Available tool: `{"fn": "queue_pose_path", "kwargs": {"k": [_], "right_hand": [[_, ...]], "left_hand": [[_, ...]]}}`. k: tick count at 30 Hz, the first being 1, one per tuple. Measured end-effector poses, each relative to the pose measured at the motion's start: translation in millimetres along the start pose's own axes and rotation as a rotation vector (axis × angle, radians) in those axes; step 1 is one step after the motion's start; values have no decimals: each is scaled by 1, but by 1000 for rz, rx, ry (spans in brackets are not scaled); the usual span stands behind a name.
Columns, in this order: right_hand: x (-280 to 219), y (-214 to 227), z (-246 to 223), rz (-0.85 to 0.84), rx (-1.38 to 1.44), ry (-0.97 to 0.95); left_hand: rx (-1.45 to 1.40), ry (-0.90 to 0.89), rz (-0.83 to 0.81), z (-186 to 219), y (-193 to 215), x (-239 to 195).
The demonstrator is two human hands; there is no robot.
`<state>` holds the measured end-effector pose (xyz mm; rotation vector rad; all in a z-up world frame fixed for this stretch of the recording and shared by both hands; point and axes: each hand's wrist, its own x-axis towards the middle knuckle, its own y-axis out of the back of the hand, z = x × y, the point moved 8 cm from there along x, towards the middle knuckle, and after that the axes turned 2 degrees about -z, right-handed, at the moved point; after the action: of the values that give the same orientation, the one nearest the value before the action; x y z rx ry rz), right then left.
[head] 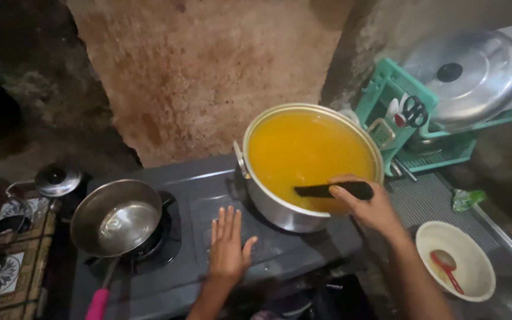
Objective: The person organizes kitchen items, including plastic containers and cloths, then moves to the stove. They lift the lid of a large pot containing a yellow liquid, stir it with a ladle, and transfer some of the liquid into a bowl.
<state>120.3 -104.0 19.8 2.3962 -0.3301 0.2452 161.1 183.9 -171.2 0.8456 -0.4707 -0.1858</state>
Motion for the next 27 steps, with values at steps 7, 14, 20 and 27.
{"fn": "queue_pose_path", "kwargs": {"k": [7, 14, 20, 27], "right_hand": [[8, -15, 15, 125, -109, 37], [10, -3, 26, 165, -177, 112], [12, 21, 19, 149, -319, 222], [-2, 64, 13, 50, -384, 92]], "left_hand": [[145, 65, -33, -61, -61, 3], [147, 104, -35, -76, -83, 1], [158, 156, 55, -75, -70, 0], [169, 181, 131, -81, -81, -5]]}}
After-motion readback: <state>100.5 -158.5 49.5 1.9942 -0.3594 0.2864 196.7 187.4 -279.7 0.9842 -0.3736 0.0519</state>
